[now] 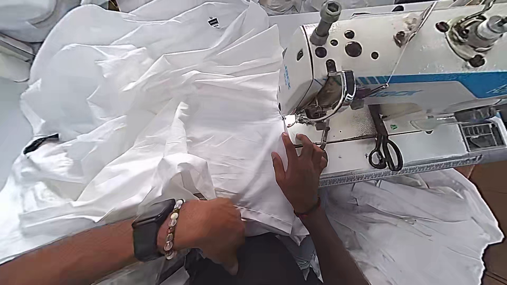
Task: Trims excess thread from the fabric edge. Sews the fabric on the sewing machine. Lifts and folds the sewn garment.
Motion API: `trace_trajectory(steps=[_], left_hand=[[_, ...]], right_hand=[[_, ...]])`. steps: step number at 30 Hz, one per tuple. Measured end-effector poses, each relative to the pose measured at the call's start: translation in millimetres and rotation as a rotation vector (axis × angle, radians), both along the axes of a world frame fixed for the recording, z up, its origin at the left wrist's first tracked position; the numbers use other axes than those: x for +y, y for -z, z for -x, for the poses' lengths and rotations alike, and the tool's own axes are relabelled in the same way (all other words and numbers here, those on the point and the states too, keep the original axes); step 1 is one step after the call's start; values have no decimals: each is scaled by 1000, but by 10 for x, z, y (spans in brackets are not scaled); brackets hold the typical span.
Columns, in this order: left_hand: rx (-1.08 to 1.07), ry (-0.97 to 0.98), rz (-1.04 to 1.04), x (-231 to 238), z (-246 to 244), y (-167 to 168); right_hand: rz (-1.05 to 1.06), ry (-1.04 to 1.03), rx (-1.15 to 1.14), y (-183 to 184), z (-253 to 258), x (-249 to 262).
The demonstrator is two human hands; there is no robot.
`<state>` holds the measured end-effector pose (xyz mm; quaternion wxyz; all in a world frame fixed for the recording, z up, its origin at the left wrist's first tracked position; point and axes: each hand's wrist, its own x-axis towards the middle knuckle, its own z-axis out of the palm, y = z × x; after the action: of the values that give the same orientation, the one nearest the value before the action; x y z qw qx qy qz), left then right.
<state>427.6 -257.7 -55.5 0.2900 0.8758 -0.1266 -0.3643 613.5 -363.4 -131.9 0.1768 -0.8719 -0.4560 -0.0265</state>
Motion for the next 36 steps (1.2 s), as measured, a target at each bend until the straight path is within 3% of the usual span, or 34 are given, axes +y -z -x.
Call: trace_trajectory(steps=[1, 2, 3, 5, 7, 9, 11, 19, 22, 29, 32, 36], left_hand=[[122, -4, 147, -14, -46, 14], [87, -97, 271, 30, -139, 22], [-79, -231, 301, 105, -284, 45], [-512, -621, 147, 208, -643, 207], [-833, -884, -113, 338, -963, 478], [-931, -871, -335, 453, -1044, 710], [-979, -775, -411, 581, -1020, 755], [-994, -633, -323, 798, -933, 765], [-1010, -569, -281, 914, -937, 755], [-1067, -300, -293, 1294, -1016, 760], [-1054, -382, -310, 1138, -1021, 752], [-966, -588, -394, 697, -964, 763]], right_hand=[[-45, -43, 69, -46, -68, -63], [-141, -71, 131, -82, -144, -123], [-234, -64, 154, -117, -232, -173], [-295, -15, 125, -190, -461, -261], [-191, 41, 109, -225, -732, -307], [-82, 9, 118, -209, -936, -363], [-87, -87, 103, -177, -1005, -305], [-288, -208, -37, 26, -441, 151], [-209, -328, -60, 68, -314, 67], [-222, -127, -199, 128, -187, 40], [-261, -61, -202, 128, -187, 23], [-201, 115, 15, 24, -288, 81]])
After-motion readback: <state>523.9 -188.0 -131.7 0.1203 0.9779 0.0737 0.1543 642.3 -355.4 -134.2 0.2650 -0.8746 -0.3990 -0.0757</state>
